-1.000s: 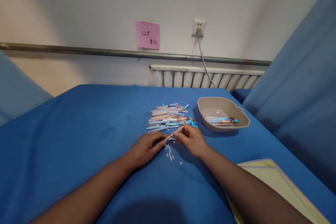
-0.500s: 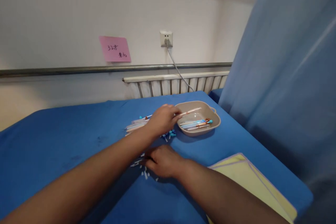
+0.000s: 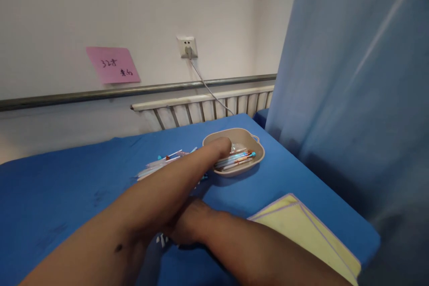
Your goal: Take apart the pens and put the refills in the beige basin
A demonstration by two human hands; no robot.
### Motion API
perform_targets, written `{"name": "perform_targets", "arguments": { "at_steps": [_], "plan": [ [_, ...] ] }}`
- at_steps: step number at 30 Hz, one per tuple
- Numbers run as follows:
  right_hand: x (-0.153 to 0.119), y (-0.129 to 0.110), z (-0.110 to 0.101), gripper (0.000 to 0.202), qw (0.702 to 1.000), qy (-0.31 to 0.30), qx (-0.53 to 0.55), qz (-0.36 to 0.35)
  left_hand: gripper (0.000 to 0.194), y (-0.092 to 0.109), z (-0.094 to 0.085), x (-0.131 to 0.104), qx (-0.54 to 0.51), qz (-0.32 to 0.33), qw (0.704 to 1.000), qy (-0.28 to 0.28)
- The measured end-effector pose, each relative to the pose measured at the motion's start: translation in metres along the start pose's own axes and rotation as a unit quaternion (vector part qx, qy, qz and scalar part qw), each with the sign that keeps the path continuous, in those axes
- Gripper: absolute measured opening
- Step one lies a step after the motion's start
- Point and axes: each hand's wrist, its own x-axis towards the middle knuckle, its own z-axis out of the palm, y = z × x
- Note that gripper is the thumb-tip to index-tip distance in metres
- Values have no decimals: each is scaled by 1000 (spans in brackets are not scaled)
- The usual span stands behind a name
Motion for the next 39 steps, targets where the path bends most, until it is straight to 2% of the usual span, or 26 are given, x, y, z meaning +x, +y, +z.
{"name": "perform_targets", "arguments": {
  "at_steps": [2,4,6,9,12,15,17,19,20,22,25,28,34,39],
  "plan": [
    [-3,-1,-4,31,999,-27,-2,46,27,-1,-4,-6,-12,12,1000,14],
    [-7,0,-6,30,996,-22,2,88,23,-6,-8,-20,-33,28,998,44],
    [-11,4,-6,30,993,34,26,111,26,-19,-11,-43,-57,46,994,81],
    [-11,14,0,23,971,133,91,173,31,-52,-4,-96,-101,56,983,141],
    [-9,26,9,19,938,209,144,237,31,-96,23,-158,-214,41,947,235],
    [-7,37,17,15,916,243,169,270,33,-134,67,-212,-228,-61,931,280],
    [-8,43,20,13,911,251,162,286,34,-151,98,-238,-229,-121,915,310],
    [-11,45,19,12,916,245,146,282,34,-161,123,-253,-231,-141,900,340],
    [-14,45,18,11,923,232,136,275,33,-163,132,-258,-234,-136,899,343],
    [-20,41,12,10,950,166,119,238,32,-164,142,-261,-235,-117,902,342],
    [-26,29,4,10,981,51,61,176,29,-162,145,-260,-221,-85,910,340],
    [-27,17,-1,14,991,-16,-18,132,26,-162,144,-256,-210,-61,917,334],
    [-19,2,-1,22,983,-98,-112,110,23,-161,142,-248,-173,-18,939,296],
    [-23,-1,-4,22,985,-102,-97,96,22,-153,140,-242,-149,-34,955,255]
  ]
}}
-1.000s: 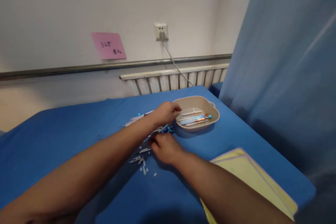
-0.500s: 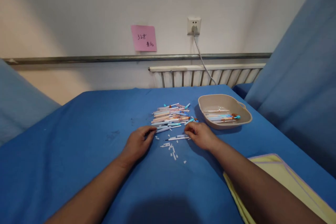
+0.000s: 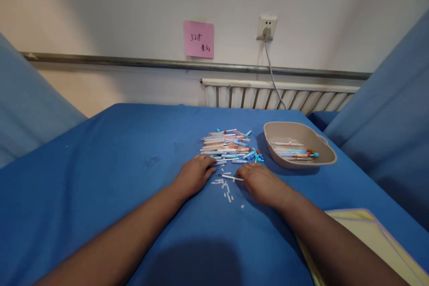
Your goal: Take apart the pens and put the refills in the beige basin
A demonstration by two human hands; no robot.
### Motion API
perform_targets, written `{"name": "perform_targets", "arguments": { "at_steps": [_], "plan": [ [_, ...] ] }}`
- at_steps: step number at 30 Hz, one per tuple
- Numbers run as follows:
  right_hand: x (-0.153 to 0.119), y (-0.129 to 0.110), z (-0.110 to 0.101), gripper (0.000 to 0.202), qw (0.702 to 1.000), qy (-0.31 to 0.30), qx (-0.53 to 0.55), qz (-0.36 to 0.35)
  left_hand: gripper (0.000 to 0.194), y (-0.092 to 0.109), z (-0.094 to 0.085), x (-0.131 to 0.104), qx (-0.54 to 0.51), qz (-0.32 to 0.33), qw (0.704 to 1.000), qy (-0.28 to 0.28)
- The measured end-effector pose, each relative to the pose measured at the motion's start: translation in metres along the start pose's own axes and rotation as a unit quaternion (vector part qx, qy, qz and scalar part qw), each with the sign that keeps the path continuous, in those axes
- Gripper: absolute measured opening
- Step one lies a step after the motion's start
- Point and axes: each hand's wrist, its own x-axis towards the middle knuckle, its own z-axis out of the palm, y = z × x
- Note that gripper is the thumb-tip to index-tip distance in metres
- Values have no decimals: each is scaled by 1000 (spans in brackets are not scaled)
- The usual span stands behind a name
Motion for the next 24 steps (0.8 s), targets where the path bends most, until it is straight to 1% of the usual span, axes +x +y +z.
{"name": "perform_targets", "arguments": {
  "at_steps": [2,4,6,9,11,14,16,20,24],
  "plan": [
    [-3,3,0,21,999,7,35,-4,21,2,0,0,9,-16,1000,1],
    [-4,8,1,18,997,26,75,4,18,2,-1,-1,11,-16,1000,14],
    [-3,13,4,15,992,56,106,28,14,3,-3,-3,1,-7,1000,24],
    [2,20,11,9,983,101,135,77,12,4,-5,-6,-31,-23,999,10],
    [5,24,15,6,975,127,151,103,15,4,-4,-6,-42,-32,999,12],
    [10,28,20,5,963,157,172,134,25,5,0,3,-30,-4,998,52],
    [13,29,22,4,958,163,186,147,29,6,4,12,-16,10,998,65],
    [15,31,24,5,952,171,206,150,25,8,8,30,21,15,999,34],
    [15,31,25,6,949,176,212,150,22,8,6,37,40,15,999,12]
  ]
}}
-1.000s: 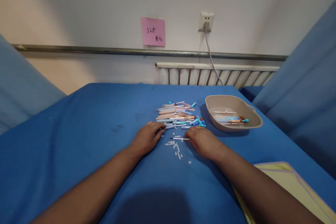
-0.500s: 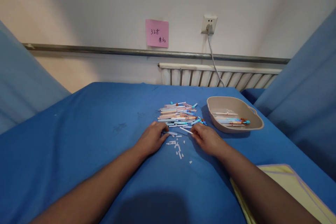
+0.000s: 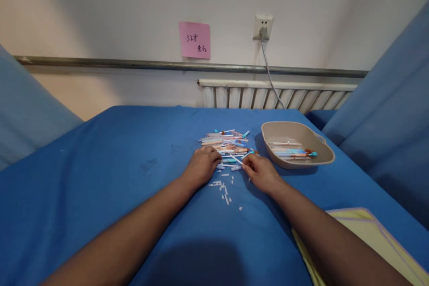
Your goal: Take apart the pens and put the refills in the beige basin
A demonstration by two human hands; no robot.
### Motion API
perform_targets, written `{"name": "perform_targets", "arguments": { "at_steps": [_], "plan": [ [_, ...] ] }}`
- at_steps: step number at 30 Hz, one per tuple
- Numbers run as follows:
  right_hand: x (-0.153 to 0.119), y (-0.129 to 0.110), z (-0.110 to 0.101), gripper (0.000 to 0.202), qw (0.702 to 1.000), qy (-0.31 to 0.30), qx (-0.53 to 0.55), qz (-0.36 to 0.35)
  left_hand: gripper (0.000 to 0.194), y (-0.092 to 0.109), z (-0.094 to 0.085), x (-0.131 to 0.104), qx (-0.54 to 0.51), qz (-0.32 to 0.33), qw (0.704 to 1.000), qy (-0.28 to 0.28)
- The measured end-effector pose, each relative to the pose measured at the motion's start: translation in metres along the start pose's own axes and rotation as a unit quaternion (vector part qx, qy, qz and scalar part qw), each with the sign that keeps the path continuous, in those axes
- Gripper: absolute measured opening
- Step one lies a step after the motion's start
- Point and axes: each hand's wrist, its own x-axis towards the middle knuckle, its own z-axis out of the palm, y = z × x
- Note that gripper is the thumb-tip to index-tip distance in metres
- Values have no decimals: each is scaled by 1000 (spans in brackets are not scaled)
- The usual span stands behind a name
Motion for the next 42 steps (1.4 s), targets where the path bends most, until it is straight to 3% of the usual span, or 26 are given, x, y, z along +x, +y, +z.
{"name": "perform_targets", "arguments": {
  "at_steps": [12,18,24,34,42],
  "plan": [
    [0,-1,0,8,1000,-10,4,7,21,-1,-14,-23,-77,15,996,-40],
    [-3,-3,-6,10,995,-42,-81,-31,20,-3,-20,-30,-75,30,995,-51],
    [-1,-3,-5,12,996,-10,-92,18,18,-9,-24,-31,-92,17,994,-64],
    [-1,5,-1,14,998,10,-61,26,14,-11,-41,-46,-86,-23,990,-111],
    [-5,6,-1,17,999,21,-25,16,24,-31,-50,-44,-156,-143,977,-24]
  ]
}}
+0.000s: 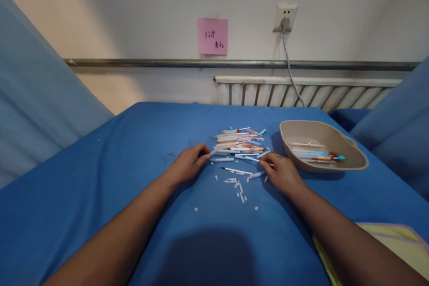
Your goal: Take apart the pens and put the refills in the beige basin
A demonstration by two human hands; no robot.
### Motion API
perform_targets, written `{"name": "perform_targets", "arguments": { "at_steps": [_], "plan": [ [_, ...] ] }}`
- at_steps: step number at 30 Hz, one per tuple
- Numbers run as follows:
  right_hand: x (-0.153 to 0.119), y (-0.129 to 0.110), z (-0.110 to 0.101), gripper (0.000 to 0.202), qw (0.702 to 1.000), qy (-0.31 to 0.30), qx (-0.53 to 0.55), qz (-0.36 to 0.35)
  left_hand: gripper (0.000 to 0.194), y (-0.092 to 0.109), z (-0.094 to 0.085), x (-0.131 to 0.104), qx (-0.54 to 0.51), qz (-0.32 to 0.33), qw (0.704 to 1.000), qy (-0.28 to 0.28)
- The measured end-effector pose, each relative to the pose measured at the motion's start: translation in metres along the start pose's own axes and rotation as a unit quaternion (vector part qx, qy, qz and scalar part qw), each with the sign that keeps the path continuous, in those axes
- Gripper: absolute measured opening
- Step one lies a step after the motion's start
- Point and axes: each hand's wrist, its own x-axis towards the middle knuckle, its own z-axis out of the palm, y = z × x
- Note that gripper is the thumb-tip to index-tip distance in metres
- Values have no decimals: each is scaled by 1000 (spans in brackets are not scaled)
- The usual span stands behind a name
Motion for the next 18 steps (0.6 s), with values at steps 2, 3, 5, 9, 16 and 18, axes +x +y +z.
{"name": "perform_targets", "arguments": {
  "at_steps": [2,3,5,9,16,18],
  "plan": [
    [-1,-1,0,17,1000,-2,9,-3,26,6,-9,-5,-89,-40,995,6],
    [-1,-2,0,18,1000,-2,12,-2,27,11,-15,-12,-154,-57,986,-8],
    [-1,-2,0,18,1000,-2,16,-2,30,22,-27,-37,-296,-71,947,-100],
    [0,-1,1,18,1000,0,25,-1,30,27,-30,-102,-406,-100,819,-393],
    [1,-1,3,16,999,-14,51,-5,28,-6,9,-83,-410,-116,825,-371],
    [0,-1,2,16,998,-16,53,-6,27,-4,14,-50,-399,-87,840,-356]
  ]
}}
